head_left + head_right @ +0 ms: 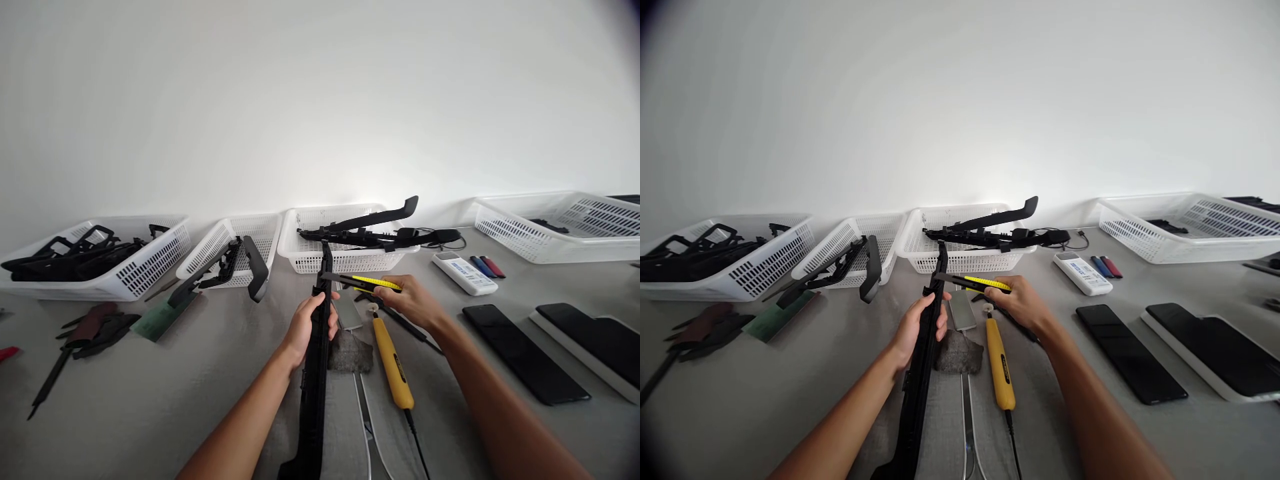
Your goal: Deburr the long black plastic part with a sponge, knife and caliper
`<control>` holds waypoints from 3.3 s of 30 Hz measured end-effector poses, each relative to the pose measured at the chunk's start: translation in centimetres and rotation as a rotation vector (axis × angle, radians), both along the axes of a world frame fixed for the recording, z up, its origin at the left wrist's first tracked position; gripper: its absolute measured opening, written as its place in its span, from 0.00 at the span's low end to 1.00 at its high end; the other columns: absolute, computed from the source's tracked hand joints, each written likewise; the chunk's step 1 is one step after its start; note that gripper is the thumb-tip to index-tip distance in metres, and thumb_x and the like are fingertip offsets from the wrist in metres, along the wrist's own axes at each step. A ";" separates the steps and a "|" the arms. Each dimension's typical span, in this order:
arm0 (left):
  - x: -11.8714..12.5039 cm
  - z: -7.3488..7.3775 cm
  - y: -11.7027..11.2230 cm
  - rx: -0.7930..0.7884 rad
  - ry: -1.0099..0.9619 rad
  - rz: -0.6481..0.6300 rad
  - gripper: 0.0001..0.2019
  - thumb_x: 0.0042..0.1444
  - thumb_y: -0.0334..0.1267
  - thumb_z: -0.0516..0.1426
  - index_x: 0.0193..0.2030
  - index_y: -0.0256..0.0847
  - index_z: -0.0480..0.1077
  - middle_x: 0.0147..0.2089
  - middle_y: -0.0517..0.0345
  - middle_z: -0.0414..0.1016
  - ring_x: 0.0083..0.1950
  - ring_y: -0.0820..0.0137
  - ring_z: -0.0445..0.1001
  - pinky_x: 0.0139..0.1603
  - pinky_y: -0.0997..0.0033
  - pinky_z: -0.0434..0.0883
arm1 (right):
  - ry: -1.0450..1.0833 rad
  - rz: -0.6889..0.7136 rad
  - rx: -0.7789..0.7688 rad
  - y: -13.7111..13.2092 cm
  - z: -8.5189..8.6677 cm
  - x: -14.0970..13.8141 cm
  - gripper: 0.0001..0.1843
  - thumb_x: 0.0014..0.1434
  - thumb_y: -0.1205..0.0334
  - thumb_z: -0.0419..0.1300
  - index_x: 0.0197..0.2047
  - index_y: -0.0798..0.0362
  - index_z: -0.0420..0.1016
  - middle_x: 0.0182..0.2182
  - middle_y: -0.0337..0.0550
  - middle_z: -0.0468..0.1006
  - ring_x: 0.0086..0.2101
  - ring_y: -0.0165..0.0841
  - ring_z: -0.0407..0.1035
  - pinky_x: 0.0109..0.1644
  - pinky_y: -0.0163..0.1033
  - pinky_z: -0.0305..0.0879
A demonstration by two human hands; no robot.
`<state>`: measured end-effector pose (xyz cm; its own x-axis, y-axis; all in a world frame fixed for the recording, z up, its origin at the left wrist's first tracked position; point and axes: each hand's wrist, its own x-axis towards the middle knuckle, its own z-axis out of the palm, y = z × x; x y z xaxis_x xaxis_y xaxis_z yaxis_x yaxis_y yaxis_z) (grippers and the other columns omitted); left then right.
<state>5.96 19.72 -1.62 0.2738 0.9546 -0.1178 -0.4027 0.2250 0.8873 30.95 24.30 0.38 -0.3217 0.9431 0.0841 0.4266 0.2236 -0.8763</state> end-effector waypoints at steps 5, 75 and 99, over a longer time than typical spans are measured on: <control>0.0 0.0 0.0 -0.009 0.007 0.000 0.21 0.60 0.57 0.60 0.44 0.39 0.74 0.23 0.64 0.68 0.19 0.74 0.66 0.22 0.73 0.59 | -0.011 0.052 -0.006 -0.1 0.0 -0.3 0.25 0.61 0.39 0.60 0.26 0.52 0.69 0.21 0.35 0.64 0.24 0.29 0.56 0.29 0.37 0.51; -0.5 -0.6 0.5 -0.056 -0.109 -0.065 0.41 0.61 0.78 0.43 0.41 0.38 0.73 0.23 0.61 0.67 0.19 0.72 0.65 0.19 0.74 0.63 | 0.023 0.003 0.110 -0.9 0.8 -1.2 0.22 0.61 0.42 0.61 0.26 0.51 0.70 0.23 0.37 0.66 0.27 0.32 0.58 0.31 0.39 0.52; -0.2 -0.3 0.4 -0.038 -0.029 -0.093 0.35 0.64 0.68 0.52 0.58 0.37 0.73 0.22 0.64 0.69 0.18 0.72 0.65 0.17 0.75 0.62 | -0.002 -0.108 0.166 0.0 0.2 -0.2 0.25 0.62 0.37 0.60 0.31 0.52 0.74 0.28 0.41 0.73 0.31 0.35 0.63 0.34 0.39 0.57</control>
<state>5.71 20.15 -1.94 0.3647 0.9199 -0.1443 -0.4044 0.2961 0.8653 30.72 24.34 0.61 -0.2196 0.9455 0.2405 0.4581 0.3176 -0.8302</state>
